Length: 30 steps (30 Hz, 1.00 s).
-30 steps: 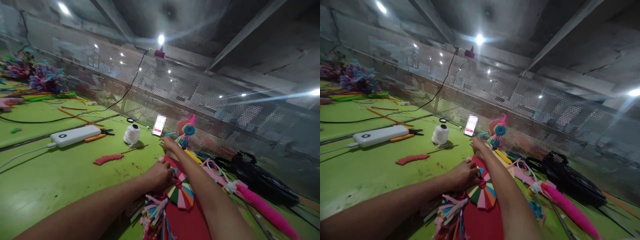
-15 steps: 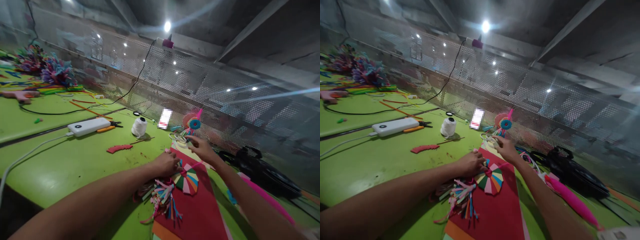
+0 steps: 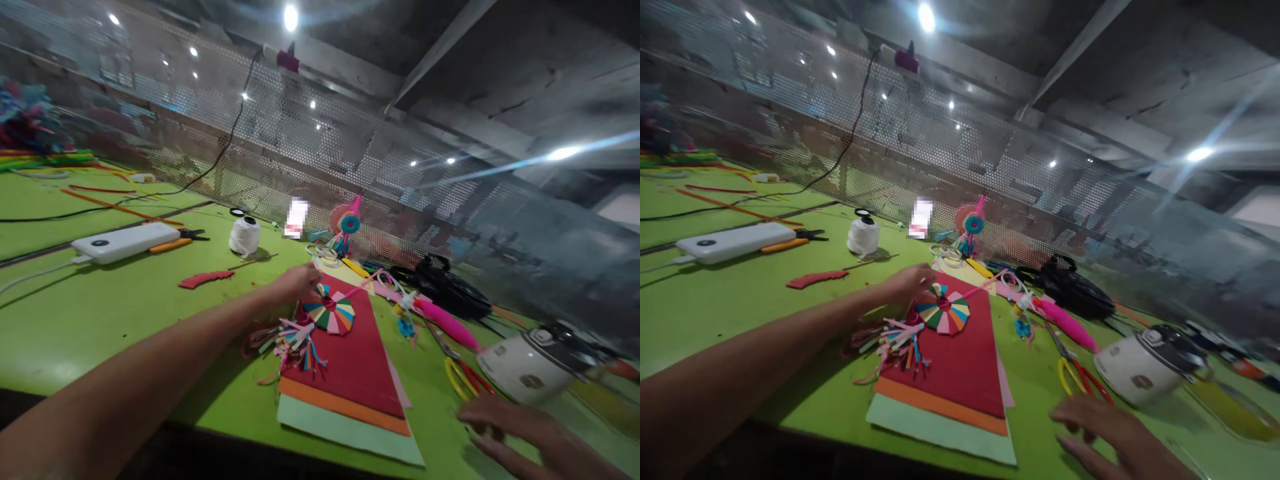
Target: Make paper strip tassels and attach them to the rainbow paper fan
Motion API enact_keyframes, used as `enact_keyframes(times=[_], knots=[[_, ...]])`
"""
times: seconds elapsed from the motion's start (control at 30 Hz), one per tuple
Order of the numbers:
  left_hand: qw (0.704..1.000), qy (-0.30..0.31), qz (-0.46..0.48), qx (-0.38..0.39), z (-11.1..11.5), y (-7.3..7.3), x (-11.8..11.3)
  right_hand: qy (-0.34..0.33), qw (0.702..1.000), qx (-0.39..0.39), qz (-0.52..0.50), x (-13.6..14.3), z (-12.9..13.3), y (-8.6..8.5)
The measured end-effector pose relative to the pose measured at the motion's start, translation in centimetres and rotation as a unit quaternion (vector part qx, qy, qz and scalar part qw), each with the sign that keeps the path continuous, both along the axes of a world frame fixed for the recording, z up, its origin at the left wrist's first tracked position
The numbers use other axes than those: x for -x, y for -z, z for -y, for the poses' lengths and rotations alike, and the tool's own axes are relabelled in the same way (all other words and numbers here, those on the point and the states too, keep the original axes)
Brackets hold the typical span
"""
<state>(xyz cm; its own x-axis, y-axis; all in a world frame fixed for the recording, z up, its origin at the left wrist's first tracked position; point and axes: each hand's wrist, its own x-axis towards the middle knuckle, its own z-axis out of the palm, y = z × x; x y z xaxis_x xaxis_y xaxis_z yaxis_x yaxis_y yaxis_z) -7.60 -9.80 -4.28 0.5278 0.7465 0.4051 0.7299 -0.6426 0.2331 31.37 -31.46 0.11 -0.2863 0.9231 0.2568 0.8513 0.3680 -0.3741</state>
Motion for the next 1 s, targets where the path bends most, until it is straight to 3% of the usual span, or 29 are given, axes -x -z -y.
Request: enact_keyframes(times=[0.07,0.13,0.27,0.4,0.43,0.53,0.63,0.73,0.87,1.0], knots=[[0.999,-0.017,-0.023,0.030,-0.3,-1.1,0.9,-0.005,0.996,0.052,0.078,4.1,-1.2,-0.8],[0.996,-0.036,-0.055,0.063,0.0,-2.4,1.9,-0.020,0.994,0.076,0.080,7.9,-3.1,-1.3],[0.983,-0.081,-0.119,0.118,3.7,-3.9,3.0,-0.046,0.998,0.043,0.031,12.5,-8.0,-0.9],[0.972,-0.119,-0.146,0.140,9.4,-2.8,2.3,-0.048,0.999,0.008,-0.001,15.0,-12.5,1.0],[0.976,-0.121,-0.142,0.116,10.5,-2.4,2.1,-0.058,0.998,0.005,0.000,15.6,-13.4,1.6],[0.979,-0.129,-0.129,0.094,12.7,-1.5,1.8,-0.089,0.996,0.000,0.011,17.2,-14.8,3.2],[0.974,-0.136,-0.093,0.158,13.0,-1.4,2.4,-0.101,0.994,-0.017,0.023,18.2,-15.2,3.9],[0.964,-0.120,-0.020,0.237,12.3,-1.1,3.6,-0.117,0.992,-0.023,0.034,19.2,-14.8,3.4],[0.964,-0.078,0.047,0.249,11.0,-0.8,4.7,-0.208,0.975,-0.045,0.072,21.9,-14.3,2.2],[0.936,-0.019,0.106,0.336,10.1,-1.9,5.2,-0.248,0.962,-0.028,0.107,24.6,-15.3,2.4]])
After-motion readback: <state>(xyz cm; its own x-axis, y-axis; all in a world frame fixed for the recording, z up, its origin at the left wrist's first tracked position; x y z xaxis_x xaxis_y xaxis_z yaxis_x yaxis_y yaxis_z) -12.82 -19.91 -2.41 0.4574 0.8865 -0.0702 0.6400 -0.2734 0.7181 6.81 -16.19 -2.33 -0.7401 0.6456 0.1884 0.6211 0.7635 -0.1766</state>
